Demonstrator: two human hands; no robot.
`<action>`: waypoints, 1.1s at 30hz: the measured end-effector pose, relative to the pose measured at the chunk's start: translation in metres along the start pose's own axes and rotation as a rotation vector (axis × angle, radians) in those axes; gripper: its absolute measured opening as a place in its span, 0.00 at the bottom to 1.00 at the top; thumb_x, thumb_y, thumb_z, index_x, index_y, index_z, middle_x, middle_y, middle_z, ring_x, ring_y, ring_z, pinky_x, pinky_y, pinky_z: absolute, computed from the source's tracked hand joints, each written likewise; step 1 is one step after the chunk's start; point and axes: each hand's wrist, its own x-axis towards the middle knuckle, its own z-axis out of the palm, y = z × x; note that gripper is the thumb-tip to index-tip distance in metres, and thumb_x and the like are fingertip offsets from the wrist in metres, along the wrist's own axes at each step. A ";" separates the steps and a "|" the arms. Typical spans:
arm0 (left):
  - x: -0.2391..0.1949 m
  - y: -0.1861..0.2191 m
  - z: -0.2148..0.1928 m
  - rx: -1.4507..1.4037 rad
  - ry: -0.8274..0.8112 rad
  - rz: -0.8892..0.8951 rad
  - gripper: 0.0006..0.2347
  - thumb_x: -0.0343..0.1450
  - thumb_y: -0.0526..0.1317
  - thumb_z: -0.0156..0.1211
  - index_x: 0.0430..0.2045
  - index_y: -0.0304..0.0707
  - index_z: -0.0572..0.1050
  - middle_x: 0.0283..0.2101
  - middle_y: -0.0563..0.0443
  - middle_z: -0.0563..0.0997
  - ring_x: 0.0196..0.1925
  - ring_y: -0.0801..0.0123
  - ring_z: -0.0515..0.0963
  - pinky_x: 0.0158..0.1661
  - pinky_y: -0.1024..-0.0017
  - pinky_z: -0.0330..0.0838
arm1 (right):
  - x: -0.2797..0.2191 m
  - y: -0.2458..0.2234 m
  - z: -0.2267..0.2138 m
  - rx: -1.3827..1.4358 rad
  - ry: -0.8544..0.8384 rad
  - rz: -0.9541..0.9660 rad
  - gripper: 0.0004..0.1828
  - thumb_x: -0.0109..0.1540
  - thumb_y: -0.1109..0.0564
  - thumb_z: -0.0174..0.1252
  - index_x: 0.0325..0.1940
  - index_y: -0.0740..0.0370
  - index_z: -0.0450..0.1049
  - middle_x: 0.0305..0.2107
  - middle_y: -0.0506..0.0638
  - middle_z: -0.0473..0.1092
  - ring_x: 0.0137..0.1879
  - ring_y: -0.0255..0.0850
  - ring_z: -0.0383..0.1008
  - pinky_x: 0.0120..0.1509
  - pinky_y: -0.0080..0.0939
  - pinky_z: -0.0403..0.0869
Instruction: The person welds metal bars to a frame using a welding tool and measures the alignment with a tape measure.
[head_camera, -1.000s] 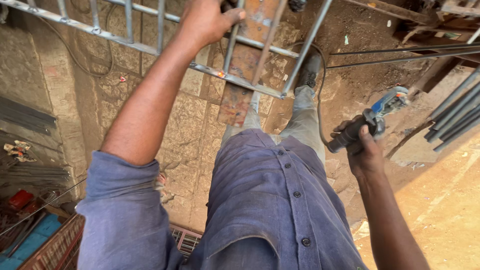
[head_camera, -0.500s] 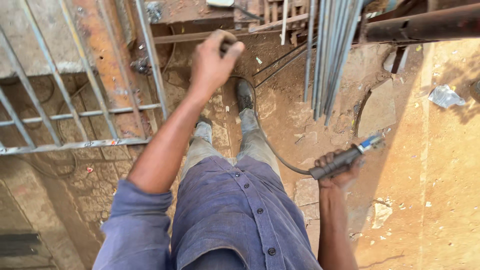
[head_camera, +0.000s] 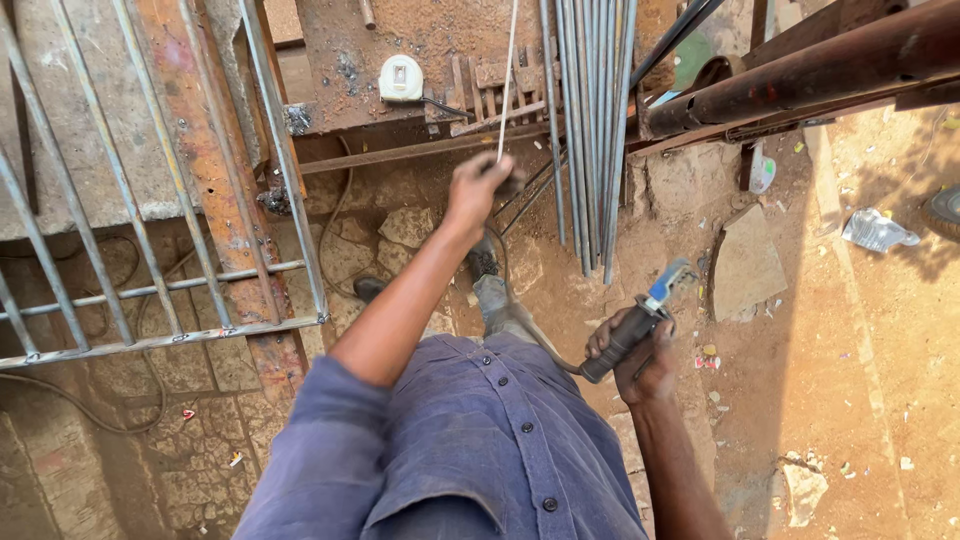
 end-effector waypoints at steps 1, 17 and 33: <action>-0.029 0.002 -0.010 0.022 -0.046 -0.013 0.09 0.73 0.44 0.58 0.36 0.38 0.80 0.39 0.46 0.86 0.39 0.67 0.85 0.44 0.66 0.83 | 0.004 -0.003 0.004 0.010 -0.006 0.001 0.38 0.62 0.24 0.55 0.58 0.57 0.68 0.33 0.55 0.67 0.38 0.51 0.69 0.41 0.58 0.72; -0.187 0.109 -0.075 1.124 0.206 0.801 0.07 0.73 0.44 0.67 0.36 0.44 0.85 0.35 0.52 0.80 0.38 0.67 0.76 0.39 0.65 0.73 | 0.093 -0.006 0.072 -0.114 -0.323 0.231 0.37 0.62 0.25 0.57 0.47 0.64 0.68 0.28 0.58 0.69 0.37 0.50 0.72 0.43 0.54 0.75; -0.231 0.141 -0.129 1.451 0.448 0.852 0.06 0.73 0.44 0.68 0.39 0.47 0.84 0.35 0.55 0.78 0.37 0.68 0.74 0.35 0.66 0.65 | 0.120 0.000 0.122 -1.020 -0.331 -0.087 0.22 0.66 0.39 0.58 0.39 0.62 0.71 0.18 0.48 0.70 0.21 0.36 0.71 0.25 0.39 0.72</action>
